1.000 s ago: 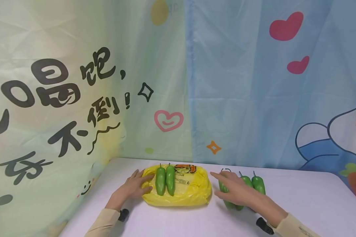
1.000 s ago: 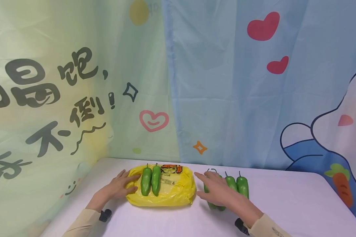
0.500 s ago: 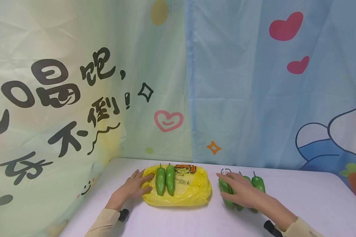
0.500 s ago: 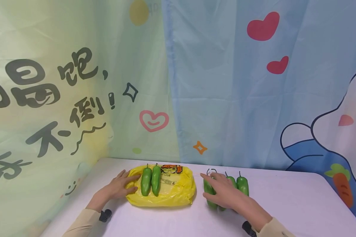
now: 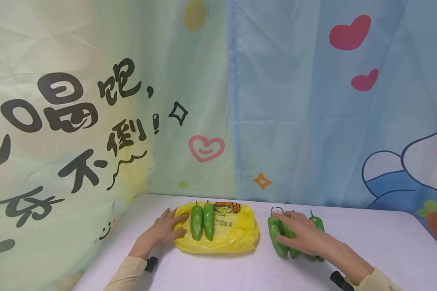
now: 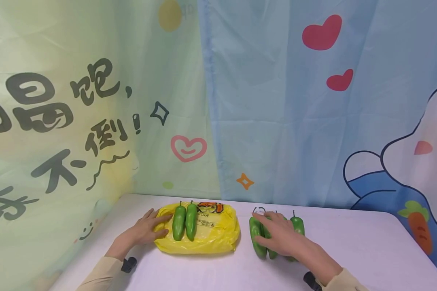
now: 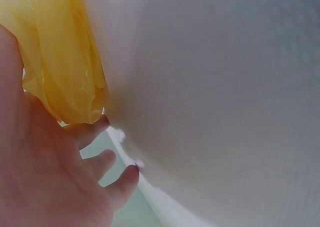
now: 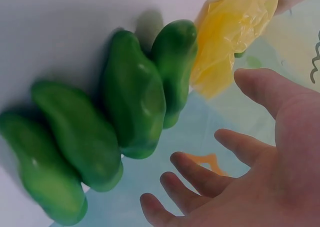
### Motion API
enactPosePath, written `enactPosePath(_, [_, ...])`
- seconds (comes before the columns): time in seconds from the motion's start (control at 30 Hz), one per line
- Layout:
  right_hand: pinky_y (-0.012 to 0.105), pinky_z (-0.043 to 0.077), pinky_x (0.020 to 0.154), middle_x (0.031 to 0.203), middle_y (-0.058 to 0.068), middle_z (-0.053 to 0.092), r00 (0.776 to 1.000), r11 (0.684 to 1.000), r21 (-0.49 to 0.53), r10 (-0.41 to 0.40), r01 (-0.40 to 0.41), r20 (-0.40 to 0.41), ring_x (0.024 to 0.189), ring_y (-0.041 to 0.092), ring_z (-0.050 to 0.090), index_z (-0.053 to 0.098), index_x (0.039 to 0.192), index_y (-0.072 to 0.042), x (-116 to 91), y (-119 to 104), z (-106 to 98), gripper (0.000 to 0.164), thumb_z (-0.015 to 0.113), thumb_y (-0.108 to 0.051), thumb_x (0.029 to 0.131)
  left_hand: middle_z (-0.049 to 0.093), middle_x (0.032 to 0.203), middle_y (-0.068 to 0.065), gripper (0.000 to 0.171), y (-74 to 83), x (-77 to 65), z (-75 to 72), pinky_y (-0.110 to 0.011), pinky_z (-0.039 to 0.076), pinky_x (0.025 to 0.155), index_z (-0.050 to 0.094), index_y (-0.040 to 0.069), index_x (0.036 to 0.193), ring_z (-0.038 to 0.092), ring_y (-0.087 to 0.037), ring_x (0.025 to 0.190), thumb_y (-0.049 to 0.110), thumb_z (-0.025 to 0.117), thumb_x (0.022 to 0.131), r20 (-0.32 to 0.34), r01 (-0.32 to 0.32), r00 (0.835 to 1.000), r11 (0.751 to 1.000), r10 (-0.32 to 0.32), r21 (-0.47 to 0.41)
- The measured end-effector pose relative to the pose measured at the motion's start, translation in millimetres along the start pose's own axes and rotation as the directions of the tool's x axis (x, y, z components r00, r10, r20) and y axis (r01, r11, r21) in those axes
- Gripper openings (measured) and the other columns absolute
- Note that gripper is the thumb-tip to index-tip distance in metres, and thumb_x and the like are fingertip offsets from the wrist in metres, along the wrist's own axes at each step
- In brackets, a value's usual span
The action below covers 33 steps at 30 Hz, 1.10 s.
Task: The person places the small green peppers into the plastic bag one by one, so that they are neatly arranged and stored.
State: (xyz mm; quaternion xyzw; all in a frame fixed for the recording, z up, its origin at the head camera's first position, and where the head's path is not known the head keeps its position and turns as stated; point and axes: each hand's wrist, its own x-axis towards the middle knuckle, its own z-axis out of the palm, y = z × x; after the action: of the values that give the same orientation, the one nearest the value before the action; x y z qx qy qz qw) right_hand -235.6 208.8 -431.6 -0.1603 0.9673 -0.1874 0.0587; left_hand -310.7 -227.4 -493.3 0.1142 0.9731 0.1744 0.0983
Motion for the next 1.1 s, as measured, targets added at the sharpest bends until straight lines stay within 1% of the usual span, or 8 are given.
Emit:
enactPosePath(0.2, [0.075, 0.041, 0.099, 0.144, 0.025, 0.050, 1.000, 1.000, -0.009, 0.000, 0.000, 0.004, 0.132, 0.051, 0.045, 0.047, 0.150, -0.018, -2.7, 4.9, -2.2, 0.069, 0.072, -0.043, 0.091, 0.029, 0.164, -0.017, 0.057, 0.0, -0.6, -0.6, -0.071, 0.016, 0.120, 0.050, 0.027, 0.149, 0.013, -0.046, 0.154, 0.042, 0.062, 0.095, -0.001, -0.003, 1.000, 1.000, 0.003, -0.003])
enactPosePath(0.47, [0.078, 0.038, 0.098, 0.144, 0.029, 0.049, 1.000, 0.999, -0.036, -0.002, 0.001, -0.024, 0.133, 0.054, 0.044, 0.049, 0.149, -0.015, -9.5, 14.5, -1.2, 0.068, 0.072, -0.041, 0.090, 0.029, 0.164, -0.017, 0.057, 0.0, -1.6, -0.5, -0.071, 0.016, 0.120, 0.050, 0.028, 0.149, 0.013, -0.046, 0.154, 0.043, 0.062, 0.095, -0.005, -0.006, 1.000, 1.000, 0.006, -0.002])
enactPosePath(0.63, [0.078, 0.039, 0.095, 0.143, 0.028, 0.049, 0.999, 0.999, -0.050, 0.001, -0.003, -0.034, 0.130, 0.053, 0.046, 0.050, 0.148, -0.015, -13.8, 22.0, -4.4, 0.067, 0.072, -0.042, 0.090, 0.029, 0.164, -0.016, 0.057, -0.1, -1.5, -0.3, -0.071, 0.016, 0.120, 0.051, 0.027, 0.148, 0.013, -0.046, 0.154, 0.043, 0.061, 0.095, -0.007, -0.011, 1.000, 1.000, 0.011, -0.001])
enactPosePath(0.77, [0.077, 0.042, 0.092, 0.140, 0.029, 0.051, 0.999, 0.998, -0.071, -0.001, -0.002, -0.049, 0.128, 0.055, 0.047, 0.050, 0.147, -0.012, -16.0, 29.8, -7.4, 0.069, 0.072, -0.043, 0.090, 0.029, 0.165, -0.016, 0.057, -0.6, -1.0, 0.0, -0.070, 0.016, 0.120, 0.051, 0.027, 0.149, 0.013, -0.046, 0.154, 0.043, 0.061, 0.095, -0.008, -0.016, 1.000, 1.000, 0.016, 0.000])
enactPosePath(0.93, [0.078, 0.041, 0.092, 0.140, 0.032, 0.049, 0.998, 0.995, -0.100, 0.024, -0.030, -0.058, 0.128, 0.058, 0.044, 0.050, 0.147, -0.010, -18.5, 43.0, -9.7, 0.068, 0.072, -0.041, 0.090, 0.029, 0.165, -0.016, 0.058, -1.0, 0.1, 0.1, -0.071, 0.016, 0.120, 0.050, 0.028, 0.149, 0.013, -0.046, 0.154, 0.044, 0.061, 0.095, -0.003, -0.018, 1.000, 1.000, 0.018, 0.008])
enactPosePath(1.1, [0.081, 0.039, 0.091, 0.141, 0.038, 0.046, 0.997, 0.988, -0.137, 0.063, -0.068, -0.035, 0.127, 0.063, 0.042, 0.051, 0.145, -0.008, -18.0, 58.5, -12.8, 0.069, 0.071, -0.044, 0.090, 0.029, 0.164, -0.017, 0.058, -1.9, 0.4, -0.1, -0.071, 0.017, 0.119, 0.050, 0.028, 0.149, 0.014, -0.046, 0.154, 0.043, 0.062, 0.095, -0.005, -0.011, 1.000, 1.000, 0.011, 0.013])
